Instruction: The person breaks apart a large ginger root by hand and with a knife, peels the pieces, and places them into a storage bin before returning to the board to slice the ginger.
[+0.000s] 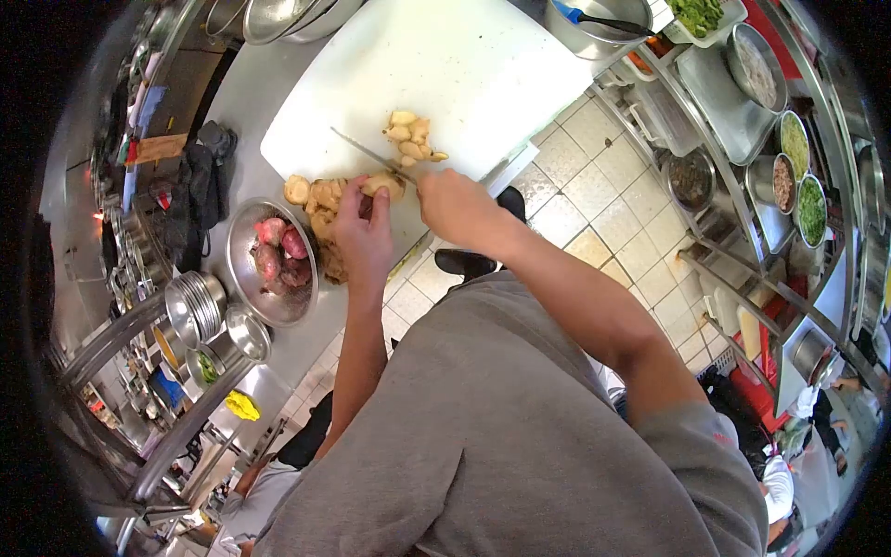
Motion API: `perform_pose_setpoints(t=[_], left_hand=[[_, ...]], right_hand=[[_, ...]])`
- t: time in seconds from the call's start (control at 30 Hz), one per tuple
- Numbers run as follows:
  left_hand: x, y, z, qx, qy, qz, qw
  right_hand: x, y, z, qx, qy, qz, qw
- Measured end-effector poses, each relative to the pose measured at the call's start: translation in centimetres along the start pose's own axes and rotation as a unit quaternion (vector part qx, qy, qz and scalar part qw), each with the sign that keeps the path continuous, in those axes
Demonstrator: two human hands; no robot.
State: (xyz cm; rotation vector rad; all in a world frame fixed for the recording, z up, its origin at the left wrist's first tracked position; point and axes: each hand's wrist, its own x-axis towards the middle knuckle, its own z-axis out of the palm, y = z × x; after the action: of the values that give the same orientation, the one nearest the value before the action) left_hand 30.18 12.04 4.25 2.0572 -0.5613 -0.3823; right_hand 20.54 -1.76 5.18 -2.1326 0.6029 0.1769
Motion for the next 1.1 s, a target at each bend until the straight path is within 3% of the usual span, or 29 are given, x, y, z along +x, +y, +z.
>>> perform_pose_setpoints(t=[0.07, 0.17, 0.33, 0.47, 0.57, 0.67, 0.77, 0.87, 0.97, 1.1], left_hand=[[-0.6, 0.2, -0.3, -0.041, -0.016, -0.009, 0.999], [-1.0, 0.2, -0.8, 0.010, -0.036, -0.015, 0.999], [-1.5, 1.1, -0.7, -0.004, -0.028, 0.025, 0.999], [-1.6, 0.6, -0.5, 0.024, -0.042, 0.024, 0.999], [-2.1, 0.1, -0.1, 0.043, -0.028, 0.100, 0.994], [-2.5, 0.4, -0.1, 0.070, -0.038, 0.096, 0.992], [-3.4, 0.3, 0.2, 0.041, -0.031, 0.117, 0.992], [-4.0, -1.4, 0.6, -0.051, 0.009, 0.067, 0.996], [-3.8, -1.2, 0.7, -0.065, 0.048, 0.073, 0.994], [-4.0, -1.1, 0.9, -0.070, 0.032, 0.075, 0.994]], right_hand=[[0.9, 0.7, 0.4, 0.019, 0.008, -0.007, 1.000], [0.5, 0.8, -0.1, 0.024, 0.027, -0.001, 0.999], [-3.7, -2.9, -5.1, -0.031, -0.045, 0.031, 0.998], [-4.3, -2.1, -4.5, -0.042, -0.043, 0.006, 0.998], [-4.1, -2.4, -4.2, -0.045, -0.040, 0.001, 0.998], [-2.5, -2.5, -3.2, -0.046, -0.032, -0.005, 0.998], [-0.5, -0.3, 0.1, -0.050, -0.005, -0.037, 0.998], [0.0, 0.4, 0.9, -0.026, 0.012, -0.033, 0.999], [-1.1, -0.2, -0.3, -0.016, 0.026, -0.024, 0.999], [-4.1, -2.0, -3.1, -0.044, -0.003, -0.028, 0.999]])
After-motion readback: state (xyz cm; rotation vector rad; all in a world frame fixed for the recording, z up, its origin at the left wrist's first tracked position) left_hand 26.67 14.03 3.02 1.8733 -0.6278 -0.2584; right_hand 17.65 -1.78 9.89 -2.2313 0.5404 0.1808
